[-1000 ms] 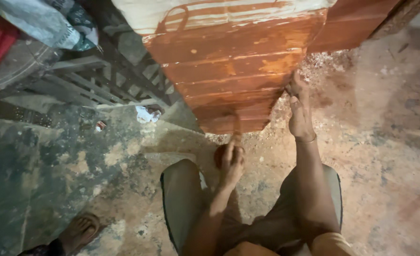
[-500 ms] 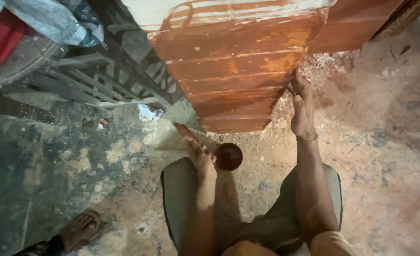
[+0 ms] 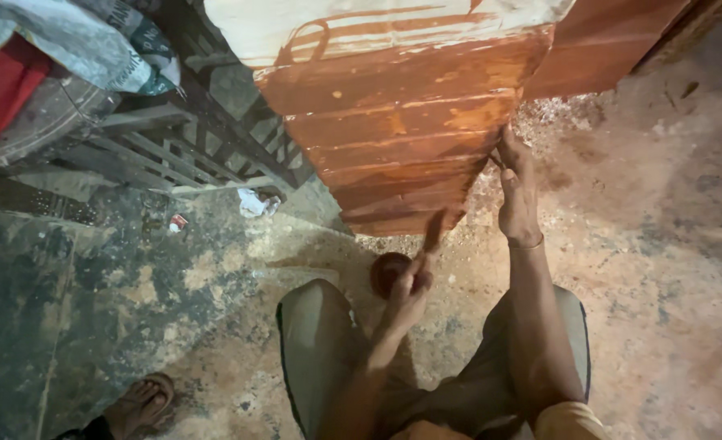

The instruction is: The person paints the lower section of a wooden furniture piece with reddish-brown paint using a brush. They repeatedly dip the brush into a small container and apply paint to the grooved surface.

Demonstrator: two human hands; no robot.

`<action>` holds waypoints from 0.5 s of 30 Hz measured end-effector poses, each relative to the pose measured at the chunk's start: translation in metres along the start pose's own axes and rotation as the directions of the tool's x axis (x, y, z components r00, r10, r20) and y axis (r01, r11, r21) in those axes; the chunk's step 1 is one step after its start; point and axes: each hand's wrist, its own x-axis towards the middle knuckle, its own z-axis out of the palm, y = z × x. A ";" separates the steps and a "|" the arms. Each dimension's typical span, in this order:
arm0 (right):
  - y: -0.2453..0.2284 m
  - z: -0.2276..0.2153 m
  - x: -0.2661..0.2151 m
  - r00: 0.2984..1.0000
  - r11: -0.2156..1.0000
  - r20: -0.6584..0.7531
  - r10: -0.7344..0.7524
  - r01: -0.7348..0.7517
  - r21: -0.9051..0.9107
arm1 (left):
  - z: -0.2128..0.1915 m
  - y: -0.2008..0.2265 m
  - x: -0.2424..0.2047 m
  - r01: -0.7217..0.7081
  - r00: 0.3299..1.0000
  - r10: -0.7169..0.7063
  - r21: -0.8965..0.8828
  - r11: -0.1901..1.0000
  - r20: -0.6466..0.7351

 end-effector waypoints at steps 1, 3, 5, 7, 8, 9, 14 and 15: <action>0.000 -0.001 0.000 1.000 1.000 -0.003 0.006 -0.006 -0.016 | -0.001 0.006 0.001 -0.019 0.997 0.025 0.087 0.996 -0.069; -0.001 -0.001 -0.001 1.000 0.999 -0.009 0.017 -0.018 -0.041 | -0.013 0.025 0.004 -0.034 0.975 0.091 0.266 0.963 -0.202; -0.003 0.000 -0.002 1.000 0.999 0.002 0.022 -0.021 -0.049 | -0.027 0.054 0.001 -0.079 0.945 0.177 0.336 0.939 -0.274; -0.004 0.002 0.001 1.000 0.998 0.003 0.015 -0.015 -0.058 | -0.041 0.093 -0.002 -0.090 0.914 0.252 0.449 0.889 -0.317; -0.005 0.002 0.001 1.000 0.998 -0.001 0.016 -0.016 -0.067 | -0.045 0.114 -0.006 -0.071 0.904 0.274 0.518 0.852 -0.327; -0.004 0.003 0.002 1.000 0.997 -0.004 0.017 -0.017 -0.075 | -0.049 0.136 -0.008 -0.050 0.894 0.297 0.584 0.810 -0.336; -0.001 0.002 -0.001 0.999 0.999 -0.022 0.029 -0.030 -0.041 | -0.063 0.231 -0.029 -0.273 0.829 0.450 0.462 0.844 -0.332; -0.001 0.002 -0.002 0.999 0.999 -0.020 0.025 -0.026 -0.030 | -0.065 0.243 -0.033 -0.287 0.816 0.474 0.481 0.828 -0.329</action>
